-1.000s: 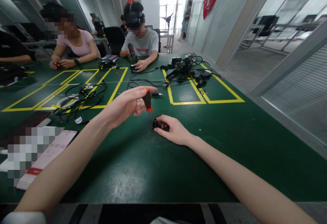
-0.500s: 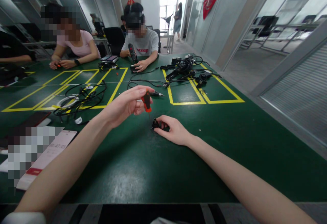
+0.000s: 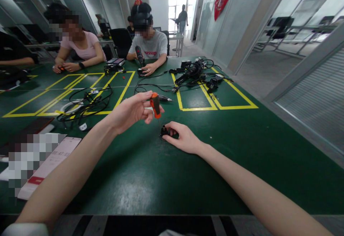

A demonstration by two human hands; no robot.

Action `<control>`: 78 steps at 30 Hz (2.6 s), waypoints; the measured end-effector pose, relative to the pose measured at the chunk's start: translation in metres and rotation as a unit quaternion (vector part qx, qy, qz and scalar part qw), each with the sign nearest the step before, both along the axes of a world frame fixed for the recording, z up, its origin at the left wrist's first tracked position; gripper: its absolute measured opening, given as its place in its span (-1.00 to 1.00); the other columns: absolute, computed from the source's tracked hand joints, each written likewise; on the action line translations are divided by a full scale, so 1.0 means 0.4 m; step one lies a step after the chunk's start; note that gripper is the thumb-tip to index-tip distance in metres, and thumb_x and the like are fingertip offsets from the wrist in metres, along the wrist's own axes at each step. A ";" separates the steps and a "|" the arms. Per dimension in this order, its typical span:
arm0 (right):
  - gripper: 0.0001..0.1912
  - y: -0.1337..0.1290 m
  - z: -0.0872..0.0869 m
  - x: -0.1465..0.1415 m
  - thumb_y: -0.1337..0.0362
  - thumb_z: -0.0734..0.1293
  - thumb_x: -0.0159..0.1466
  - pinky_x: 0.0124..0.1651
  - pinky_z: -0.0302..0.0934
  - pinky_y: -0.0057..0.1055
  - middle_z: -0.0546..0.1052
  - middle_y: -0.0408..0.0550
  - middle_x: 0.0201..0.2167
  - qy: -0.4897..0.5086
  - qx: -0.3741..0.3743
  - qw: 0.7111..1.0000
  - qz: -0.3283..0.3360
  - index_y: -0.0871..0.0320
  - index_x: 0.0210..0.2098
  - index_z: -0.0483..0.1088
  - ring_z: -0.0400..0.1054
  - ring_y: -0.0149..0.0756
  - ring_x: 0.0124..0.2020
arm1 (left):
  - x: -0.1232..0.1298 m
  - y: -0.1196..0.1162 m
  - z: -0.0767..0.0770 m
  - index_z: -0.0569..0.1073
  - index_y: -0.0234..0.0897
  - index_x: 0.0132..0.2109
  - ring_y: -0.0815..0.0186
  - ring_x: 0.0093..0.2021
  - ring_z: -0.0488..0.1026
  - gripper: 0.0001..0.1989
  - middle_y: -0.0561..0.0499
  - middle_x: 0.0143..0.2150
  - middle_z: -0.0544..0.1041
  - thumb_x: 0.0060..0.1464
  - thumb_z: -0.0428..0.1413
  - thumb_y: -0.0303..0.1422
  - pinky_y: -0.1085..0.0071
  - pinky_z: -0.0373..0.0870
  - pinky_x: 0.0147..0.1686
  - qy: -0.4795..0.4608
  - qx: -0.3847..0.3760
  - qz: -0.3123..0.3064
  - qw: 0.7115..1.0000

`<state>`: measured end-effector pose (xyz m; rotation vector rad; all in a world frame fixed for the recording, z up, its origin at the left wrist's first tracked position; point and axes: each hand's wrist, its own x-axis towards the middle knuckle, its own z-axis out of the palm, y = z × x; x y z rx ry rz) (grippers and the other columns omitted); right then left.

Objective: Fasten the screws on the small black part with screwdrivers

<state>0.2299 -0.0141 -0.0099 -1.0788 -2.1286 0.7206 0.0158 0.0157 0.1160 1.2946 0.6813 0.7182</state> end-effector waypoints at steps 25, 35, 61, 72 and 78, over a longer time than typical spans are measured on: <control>-0.83 0.000 0.002 -0.001 0.15 0.38 0.35 -0.22 0.33 -0.29 0.55 -0.06 -0.29 0.010 -0.011 1.000 0.001 0.10 -0.15 0.43 0.40 -0.24 -0.33 | -0.004 -0.009 -0.002 0.57 -0.37 -0.19 0.49 -0.49 0.35 -0.51 -0.06 -0.25 0.60 0.03 0.36 0.02 0.52 0.30 -0.48 0.023 0.050 0.006 0.998; -0.83 0.001 -0.002 0.000 0.16 0.37 0.36 -0.23 0.34 -0.30 0.54 -0.07 -0.29 0.008 -0.001 1.000 0.005 0.12 -0.15 0.43 0.40 -0.25 -0.34 | 0.001 0.002 -0.004 0.47 -0.29 -0.14 0.41 -0.52 0.45 -0.49 -0.03 -0.32 0.61 0.10 0.25 0.09 0.47 0.42 -0.45 0.006 0.012 0.006 1.000; -0.90 -0.004 0.003 0.006 0.22 0.36 0.35 -0.24 0.36 -0.29 0.53 -0.06 -0.29 -0.013 0.038 0.999 0.014 0.08 -0.18 0.38 0.43 -0.22 -0.33 | 0.012 -0.035 -0.022 0.29 -0.06 0.42 0.38 -0.47 0.42 -0.22 0.11 -0.34 0.56 0.09 0.31 -0.35 0.48 0.30 -0.39 0.199 0.393 0.124 0.889; -0.91 -0.001 -0.002 0.010 0.25 0.33 0.37 -0.27 0.36 -0.30 0.53 -0.06 -0.31 -0.049 0.106 0.993 0.022 0.10 -0.16 0.36 0.46 -0.21 -0.34 | 0.002 -0.007 -0.044 0.23 -0.21 0.42 0.26 -0.05 0.53 -0.34 -0.08 0.05 0.55 0.19 0.05 -0.48 0.33 0.49 -0.01 0.177 0.594 0.094 0.779; -0.91 -0.001 -0.008 0.009 0.24 0.34 0.37 -0.25 0.38 -0.28 0.55 -0.04 -0.30 -0.048 0.106 0.993 0.017 0.10 -0.16 0.37 0.48 -0.19 -0.32 | 0.005 -0.014 -0.044 0.33 -0.18 0.34 0.32 -0.08 0.49 -0.45 -0.07 0.06 0.49 0.24 0.15 -0.43 0.44 0.49 -0.15 0.160 0.625 0.105 0.757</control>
